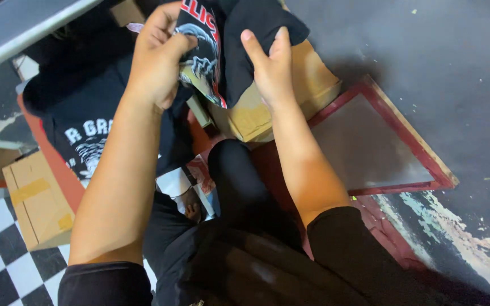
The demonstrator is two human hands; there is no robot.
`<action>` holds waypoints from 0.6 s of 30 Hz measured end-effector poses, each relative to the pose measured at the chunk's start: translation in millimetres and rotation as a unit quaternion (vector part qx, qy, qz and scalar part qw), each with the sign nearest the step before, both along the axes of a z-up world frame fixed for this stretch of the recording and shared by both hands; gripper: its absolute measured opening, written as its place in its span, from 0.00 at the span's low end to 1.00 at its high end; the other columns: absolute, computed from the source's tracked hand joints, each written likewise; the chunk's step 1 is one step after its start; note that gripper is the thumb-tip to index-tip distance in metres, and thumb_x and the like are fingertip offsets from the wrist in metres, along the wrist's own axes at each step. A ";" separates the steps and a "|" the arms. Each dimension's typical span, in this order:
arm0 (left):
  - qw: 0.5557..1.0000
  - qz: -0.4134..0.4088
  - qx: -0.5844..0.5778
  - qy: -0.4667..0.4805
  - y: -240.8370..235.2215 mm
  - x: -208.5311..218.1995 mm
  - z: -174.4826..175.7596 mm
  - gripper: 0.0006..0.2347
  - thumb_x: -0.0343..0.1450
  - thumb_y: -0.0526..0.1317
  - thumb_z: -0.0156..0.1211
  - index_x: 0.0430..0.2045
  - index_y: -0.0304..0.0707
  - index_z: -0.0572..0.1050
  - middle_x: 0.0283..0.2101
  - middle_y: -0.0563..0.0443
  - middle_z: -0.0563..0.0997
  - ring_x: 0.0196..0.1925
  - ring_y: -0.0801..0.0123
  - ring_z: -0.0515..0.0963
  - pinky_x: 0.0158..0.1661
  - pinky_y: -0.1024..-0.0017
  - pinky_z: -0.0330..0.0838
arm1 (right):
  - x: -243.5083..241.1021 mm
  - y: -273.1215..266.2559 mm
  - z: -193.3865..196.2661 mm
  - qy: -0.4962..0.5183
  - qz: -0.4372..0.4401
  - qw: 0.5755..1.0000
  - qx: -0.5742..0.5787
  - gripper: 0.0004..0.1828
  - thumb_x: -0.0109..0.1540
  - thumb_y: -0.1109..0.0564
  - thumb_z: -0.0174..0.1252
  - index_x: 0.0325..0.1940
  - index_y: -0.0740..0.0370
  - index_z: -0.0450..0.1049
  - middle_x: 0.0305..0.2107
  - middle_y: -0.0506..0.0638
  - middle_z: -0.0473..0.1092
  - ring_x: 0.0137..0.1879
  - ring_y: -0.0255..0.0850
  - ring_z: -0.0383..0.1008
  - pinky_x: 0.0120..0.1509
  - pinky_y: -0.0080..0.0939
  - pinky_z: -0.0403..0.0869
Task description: Preparing and aligning printed t-shirts on a heat press machine for final processing
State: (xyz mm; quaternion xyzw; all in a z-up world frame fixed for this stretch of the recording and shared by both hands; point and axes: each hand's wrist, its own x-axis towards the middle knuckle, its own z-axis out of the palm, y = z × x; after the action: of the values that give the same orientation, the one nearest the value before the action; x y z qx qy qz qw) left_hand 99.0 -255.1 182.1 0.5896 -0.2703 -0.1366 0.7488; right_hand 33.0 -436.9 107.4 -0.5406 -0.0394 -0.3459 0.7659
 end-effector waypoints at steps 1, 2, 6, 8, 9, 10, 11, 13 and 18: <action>1.000 -0.007 0.002 0.000 -5.8 5.2 -0.4 0.18 0.69 0.22 0.49 0.53 0.31 0.73 0.47 0.48 0.82 0.43 0.76 0.79 0.48 0.84 0.73 | -0.2 -6.2 1.1 0.000 -0.007 1.000 0.002 0.11 0.68 0.61 0.59 0.52 0.66 0.67 0.45 0.51 0.73 0.48 0.35 0.71 0.57 0.33 0.71; 1.000 0.002 0.017 -0.021 -9.3 9.8 -1.4 0.16 0.70 0.23 0.49 0.50 0.33 0.73 0.46 0.50 0.81 0.41 0.77 0.79 0.47 0.83 0.74 | -0.2 -10.5 1.7 0.003 -0.046 0.999 -0.015 0.09 0.67 0.60 0.59 0.46 0.64 0.66 0.40 0.49 0.71 0.44 0.33 0.68 0.53 0.32 0.70; 0.953 0.141 0.182 -0.200 -4.0 61.9 -72.1 0.13 0.70 0.25 0.55 0.46 0.33 0.79 0.38 0.52 0.81 0.36 0.74 0.76 0.40 0.80 0.72 | 8.5 -20.8 -43.5 0.144 -0.155 0.975 -0.068 0.19 0.65 0.49 0.59 0.47 0.69 0.65 0.40 0.55 0.69 0.46 0.41 0.70 0.58 0.40 0.70; 0.894 0.189 0.352 -0.202 18.4 77.8 -135.0 0.17 0.68 0.28 0.61 0.53 0.32 0.74 0.45 0.40 0.79 0.43 0.57 0.77 0.45 0.67 0.73 | 19.6 -26.3 -119.3 0.292 -0.129 0.947 -0.044 0.34 0.63 0.49 0.61 0.61 0.72 0.54 0.56 0.63 0.59 0.62 0.49 0.62 0.68 0.43 0.64; 0.804 0.231 0.510 -0.200 31.6 86.2 -165.9 0.25 0.66 0.32 0.67 0.59 0.32 0.68 0.51 0.29 0.76 0.50 0.39 0.78 0.50 0.55 0.74 | 26.6 -27.5 -156.8 0.428 -0.097 0.898 -0.022 0.51 0.61 0.48 0.63 0.76 0.76 0.43 0.72 0.71 0.50 0.77 0.57 0.54 0.77 0.47 0.58; 0.802 0.232 0.515 -0.194 35.2 75.9 -169.5 0.25 0.66 0.32 0.67 0.59 0.32 0.68 0.51 0.29 0.76 0.50 0.39 0.78 0.50 0.55 0.74 | 23.0 -22.4 -182.6 0.433 -0.091 0.897 -0.021 0.51 0.61 0.48 0.63 0.76 0.76 0.43 0.72 0.71 0.50 0.77 0.57 0.54 0.77 0.47 0.58; 0.809 0.218 0.495 -0.230 38.8 65.4 -173.1 0.25 0.66 0.33 0.67 0.58 0.30 0.69 0.53 0.29 0.75 0.52 0.39 0.77 0.53 0.55 0.72 | 18.9 -16.9 -208.6 0.479 -0.072 0.875 0.013 0.41 0.61 0.56 0.61 0.73 0.72 0.51 0.65 0.66 0.60 0.67 0.54 0.65 0.66 0.45 0.69; 0.814 0.200 0.477 -0.263 41.9 43.2 -164.5 0.24 0.66 0.35 0.68 0.57 0.28 0.69 0.55 0.29 0.75 0.55 0.38 0.75 0.55 0.55 0.70 | 6.7 -6.8 -240.9 0.527 -0.051 0.847 0.048 0.32 0.61 0.63 0.59 0.69 0.67 0.58 0.58 0.60 0.69 0.57 0.50 0.75 0.55 0.43 0.80; 0.842 0.162 0.371 -0.356 65.3 -9.3 -104.2 0.10 0.69 0.28 0.64 0.44 0.27 0.79 0.48 0.39 0.81 0.44 0.51 0.80 0.42 0.64 0.74 | -11.9 16.3 -269.3 0.541 -0.097 0.833 0.054 0.33 0.60 0.64 0.59 0.68 0.70 0.56 0.59 0.63 0.66 0.61 0.51 0.72 0.67 0.42 0.70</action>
State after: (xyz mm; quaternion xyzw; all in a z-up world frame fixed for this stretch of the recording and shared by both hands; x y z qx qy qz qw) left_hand 89.7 -189.8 77.9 0.8669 -0.3479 0.1164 0.3376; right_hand 21.1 -420.6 -161.9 -0.6002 0.4532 -0.0722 0.6551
